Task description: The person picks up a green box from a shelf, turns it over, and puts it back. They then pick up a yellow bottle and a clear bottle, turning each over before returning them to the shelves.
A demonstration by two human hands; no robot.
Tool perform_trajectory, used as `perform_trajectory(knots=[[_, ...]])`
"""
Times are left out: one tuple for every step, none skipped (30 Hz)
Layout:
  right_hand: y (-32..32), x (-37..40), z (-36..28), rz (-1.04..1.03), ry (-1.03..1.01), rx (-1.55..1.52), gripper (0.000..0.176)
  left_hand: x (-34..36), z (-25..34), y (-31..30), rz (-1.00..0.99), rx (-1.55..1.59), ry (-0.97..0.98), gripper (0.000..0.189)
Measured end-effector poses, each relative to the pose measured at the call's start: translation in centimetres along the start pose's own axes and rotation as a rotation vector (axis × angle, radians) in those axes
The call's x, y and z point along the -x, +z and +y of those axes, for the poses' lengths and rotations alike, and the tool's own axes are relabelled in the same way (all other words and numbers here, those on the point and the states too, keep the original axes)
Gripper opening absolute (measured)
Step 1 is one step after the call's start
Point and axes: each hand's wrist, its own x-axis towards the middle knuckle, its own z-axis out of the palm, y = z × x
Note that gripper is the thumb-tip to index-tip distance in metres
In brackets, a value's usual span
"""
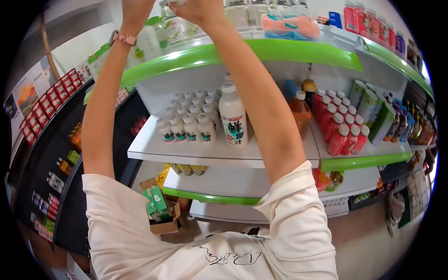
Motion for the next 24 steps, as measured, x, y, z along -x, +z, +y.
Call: perform_trajectory(knots=[[-0.4,-0.3,-0.6,0.174,-0.224,-0.039,0.071,0.0,-1.2,-1.9,0.003,-0.022,0.004,0.056],[-1.0,-0.5,-1.7,0.220,-0.319,-0.091,0.074,0.5,-3.5,-4.6,-0.024,-0.141,-0.046,0.046],[-1.8,-0.4,-3.0,0.219,-0.317,-0.109,0.074,0.7,-1.8,-5.9,-0.052,-0.256,-0.096,0.040],[-2.7,-0.1,-4.3,0.178,-0.311,-0.234,0.074,1.1,-0.3,-5.4,0.083,-0.006,0.014,0.041],[-3.5,0.7,-5.6,0.136,-0.305,-0.359,0.075,2.1,5.7,-4.3,0.216,0.244,0.126,0.047],[-4.3,1.9,-7.1,0.095,-0.259,-0.482,0.075,3.7,8.3,-4.4,0.215,0.227,0.123,0.047],[-5.2,3.2,-8.9,0.053,-0.219,-0.619,0.075,5.0,10.5,-4.8,0.194,0.288,0.075,0.052],[-6.5,4.9,-10.5,-0.066,-0.194,-0.593,0.089,6.2,12.4,-5.3,0.174,0.349,0.028,0.057],[-7.8,6.5,-12.0,-0.184,-0.173,-0.565,0.105,7.4,14.2,-5.9,0.156,0.411,-0.021,0.062],[-8.0,8.9,-13.5,-0.186,-0.127,-0.799,0.103,8.7,16.1,-6.8,0.134,0.464,-0.078,0.068],[-8.2,11.3,-14.9,-0.188,-0.078,-1.031,0.103,10.1,18.1,-7.9,0.114,0.516,-0.136,0.073],[-9.6,13.1,-16.0,-0.299,0.028,-1.145,0.094,11.9,20.0,-10.0,-0.044,0.476,-0.346,0.080],[-11.0,14.7,-17.1,-0.407,0.136,-1.266,0.087,13.6,21.5,-12.3,-0.204,0.421,-0.565,0.087],[-12.5,15.7,-18.3,-0.559,0.292,-1.368,0.085,15.8,21.7,-13.8,-0.299,0.469,-0.577,0.085],[-14.0,16.5,-19.6,-0.723,0.442,-1.461,0.084,17.9,22.1,-15.4,-0.392,0.519,-0.594,0.083],[-14.6,18.5,-20.9,-0.769,0.507,-1.625,0.085,19.5,24.0,-16.7,-0.392,0.646,-0.832,0.076],[-14.8,20.7,-22.4,-0.820,0.572,-1.787,0.085,21.1,26.3,-17.8,-0.373,0.776,-1.068,0.071],[-15.2,22.4,-23.6,-0.916,0.555,-1.847,0.084,22.9,27.6,-18.7,-0.326,0.727,-1.009,0.065],[-15.9,23.7,-24.7,-1.020,0.547,-1.886,0.083,24.5,29.0,-19.5,-0.278,0.697,-0.949,0.060],[-16.6,24.6,-26.3,-1.044,0.535,-1.921,0.083,25.5,31.0,-20.5,-0.254,0.661,-0.961,0.060],[-17.2,25.3,-27.8,-1.141,0.558,-1.945,0.086,26.4,32.9,-21.4,-0.127,0.660,-1.003,0.057],[-17.8,25.7,-29.2,-1.243,0.587,-1.952,0.089,27.1,34.5,-22.2,0.005,0.673,-1.040,0.054],[-18.2,25.8,-30.5,-1.273,0.582,-1.971,0.089,27.0,35.6,-23.1,0.033,0.650,-1.048,0.054],[-18.5,25.7,-32.0,-1.284,0.576,-1.991,0.088,26.4,36.5,-24.2,0.056,0.647,-1.019,0.051]])
